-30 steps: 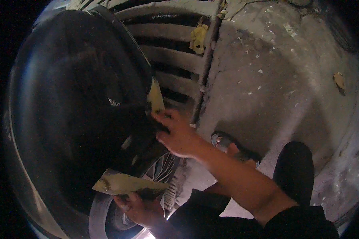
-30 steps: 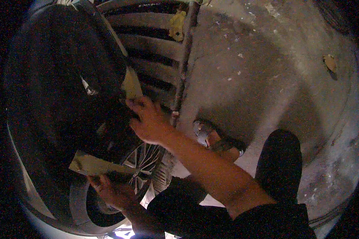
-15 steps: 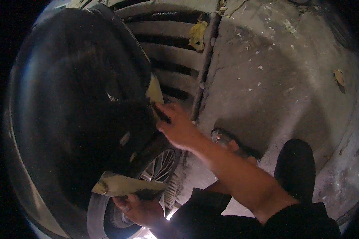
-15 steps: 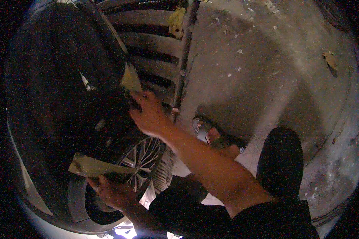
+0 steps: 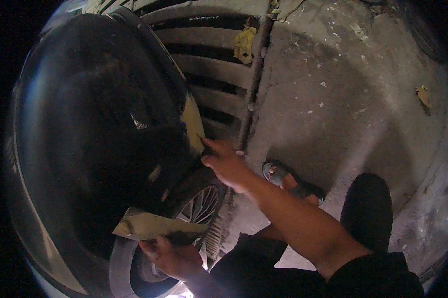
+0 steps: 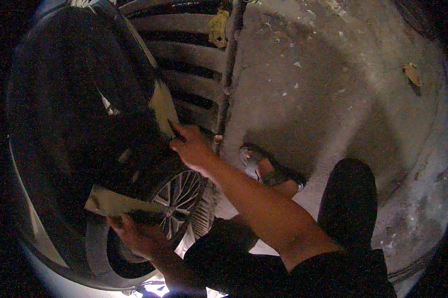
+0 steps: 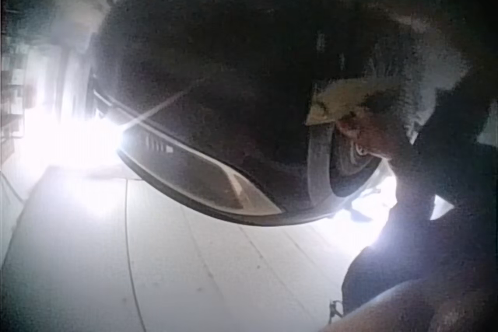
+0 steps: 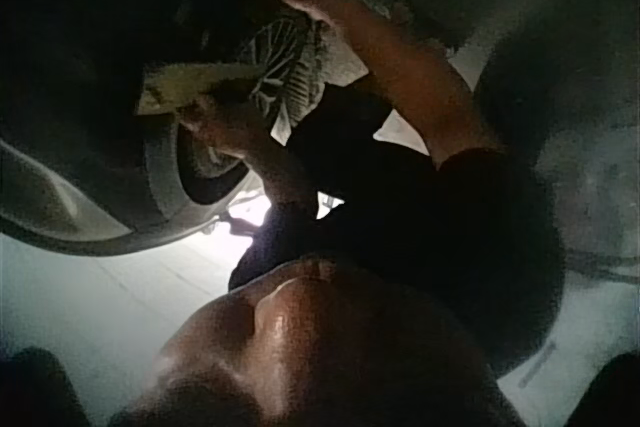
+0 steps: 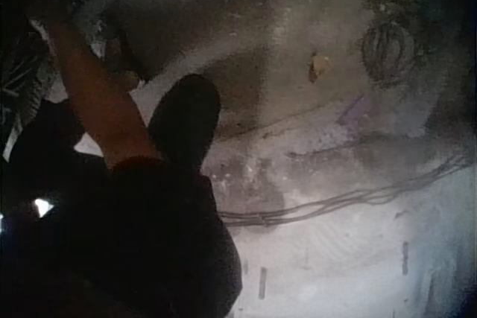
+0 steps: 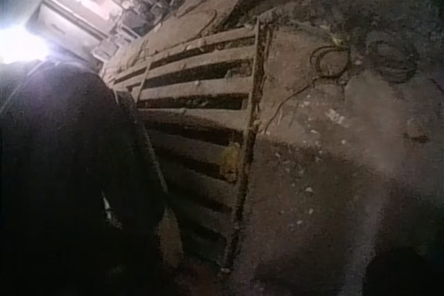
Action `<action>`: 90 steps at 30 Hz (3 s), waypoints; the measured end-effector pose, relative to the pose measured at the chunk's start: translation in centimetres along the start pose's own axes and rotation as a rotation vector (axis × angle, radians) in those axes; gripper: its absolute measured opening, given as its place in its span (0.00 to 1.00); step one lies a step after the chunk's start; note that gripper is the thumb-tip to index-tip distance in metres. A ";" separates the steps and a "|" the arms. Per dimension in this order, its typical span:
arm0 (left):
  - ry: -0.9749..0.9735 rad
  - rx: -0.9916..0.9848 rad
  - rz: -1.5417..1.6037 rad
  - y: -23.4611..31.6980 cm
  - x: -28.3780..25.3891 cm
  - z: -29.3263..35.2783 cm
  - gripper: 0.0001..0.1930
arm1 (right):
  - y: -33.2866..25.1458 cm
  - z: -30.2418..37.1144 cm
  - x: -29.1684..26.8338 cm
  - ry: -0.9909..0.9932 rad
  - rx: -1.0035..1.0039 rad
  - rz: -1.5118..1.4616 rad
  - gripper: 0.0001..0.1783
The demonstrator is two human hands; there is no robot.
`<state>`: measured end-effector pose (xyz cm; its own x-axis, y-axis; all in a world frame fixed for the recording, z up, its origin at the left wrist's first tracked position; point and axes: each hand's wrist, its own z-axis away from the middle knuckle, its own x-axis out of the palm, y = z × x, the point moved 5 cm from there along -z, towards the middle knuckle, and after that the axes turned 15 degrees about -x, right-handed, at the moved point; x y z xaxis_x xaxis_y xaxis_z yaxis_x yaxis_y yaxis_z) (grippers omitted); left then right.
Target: The person applies body filler to the damaged hood and side panel of a car using a spreader and a mixing board. They scoop the filler material onto the spreader and smooth it across the vehicle surfaces.
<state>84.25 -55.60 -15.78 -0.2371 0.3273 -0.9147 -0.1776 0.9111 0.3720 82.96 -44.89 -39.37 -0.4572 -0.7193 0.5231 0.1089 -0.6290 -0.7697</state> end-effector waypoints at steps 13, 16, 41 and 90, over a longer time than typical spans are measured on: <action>-0.111 0.036 -0.053 1.3 0.8 -0.2 0.32 | -2.7 -2.5 -4.6 -0.110 -0.124 -0.103 0.32; -0.155 0.275 -0.279 1.0 1.3 0.0 0.33 | -3.6 -7.6 -7.3 -0.090 -0.456 0.155 0.31; -0.222 0.500 -0.064 -0.8 0.6 -0.4 0.34 | -4.9 -6.5 -6.7 0.034 -0.574 0.286 0.29; -0.012 -0.075 -0.131 -0.7 -0.3 -0.5 0.22 | -5.3 -6.5 -8.2 -0.250 -0.928 1.010 0.33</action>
<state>84.01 -56.45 -15.68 -0.1957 0.2100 -0.9579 -0.2777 0.9249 0.2596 80.38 -33.71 -41.93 -0.3540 -0.8342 -0.4229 -0.3700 0.5402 -0.7559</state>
